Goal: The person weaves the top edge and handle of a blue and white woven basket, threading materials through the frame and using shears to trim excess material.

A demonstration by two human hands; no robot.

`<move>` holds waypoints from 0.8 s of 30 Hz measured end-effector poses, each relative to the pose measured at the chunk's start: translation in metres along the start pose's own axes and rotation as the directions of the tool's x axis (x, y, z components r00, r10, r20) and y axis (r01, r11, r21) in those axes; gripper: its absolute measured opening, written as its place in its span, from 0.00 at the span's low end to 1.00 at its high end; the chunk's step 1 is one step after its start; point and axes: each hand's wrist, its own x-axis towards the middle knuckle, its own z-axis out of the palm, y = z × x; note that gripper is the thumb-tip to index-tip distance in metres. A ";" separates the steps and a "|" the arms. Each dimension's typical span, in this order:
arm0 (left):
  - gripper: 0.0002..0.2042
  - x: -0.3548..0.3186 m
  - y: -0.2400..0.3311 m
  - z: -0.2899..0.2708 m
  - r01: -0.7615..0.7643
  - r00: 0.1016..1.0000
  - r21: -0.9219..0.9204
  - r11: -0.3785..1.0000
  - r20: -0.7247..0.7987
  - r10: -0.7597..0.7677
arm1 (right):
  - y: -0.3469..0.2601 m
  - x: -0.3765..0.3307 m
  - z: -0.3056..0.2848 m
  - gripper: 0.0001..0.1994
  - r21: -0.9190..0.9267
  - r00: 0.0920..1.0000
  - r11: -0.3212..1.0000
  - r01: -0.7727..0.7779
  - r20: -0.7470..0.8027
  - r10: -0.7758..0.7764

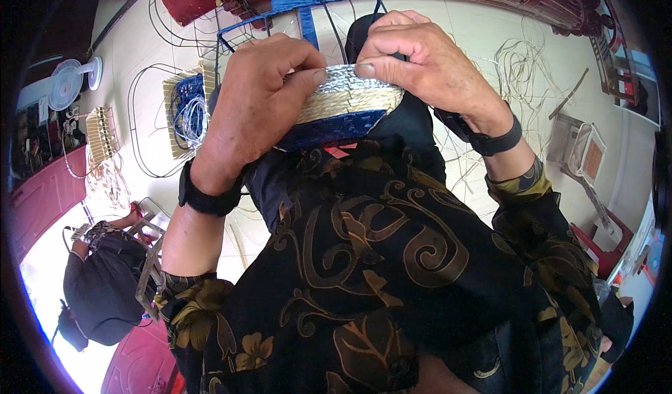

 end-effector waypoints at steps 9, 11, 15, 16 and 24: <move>0.03 0.011 -0.006 0.017 -0.035 0.990 -0.127 0.991 -0.137 0.017 | 0.000 0.003 0.008 0.10 -0.081 0.996 0.995 -0.057 -0.074 0.051; 0.03 0.012 -0.008 0.019 -0.043 0.990 -0.116 0.992 -0.140 0.027 | 0.000 0.003 0.007 0.10 -0.104 0.996 0.992 -0.067 -0.062 0.060; 0.02 0.011 -0.008 0.021 -0.041 0.990 -0.099 0.994 -0.140 0.027 | 0.002 0.002 0.007 0.10 -0.085 0.998 0.995 -0.053 -0.047 0.050; 0.02 0.011 -0.008 0.021 -0.040 0.989 -0.099 0.994 -0.142 0.026 | 0.001 0.003 0.008 0.10 -0.070 0.998 0.997 -0.027 -0.063 0.023; 0.06 0.009 -0.014 0.007 -0.007 0.987 -0.343 0.939 -0.152 -0.049 | -0.005 0.004 0.009 0.08 0.117 0.991 0.987 -0.109 -0.066 0.117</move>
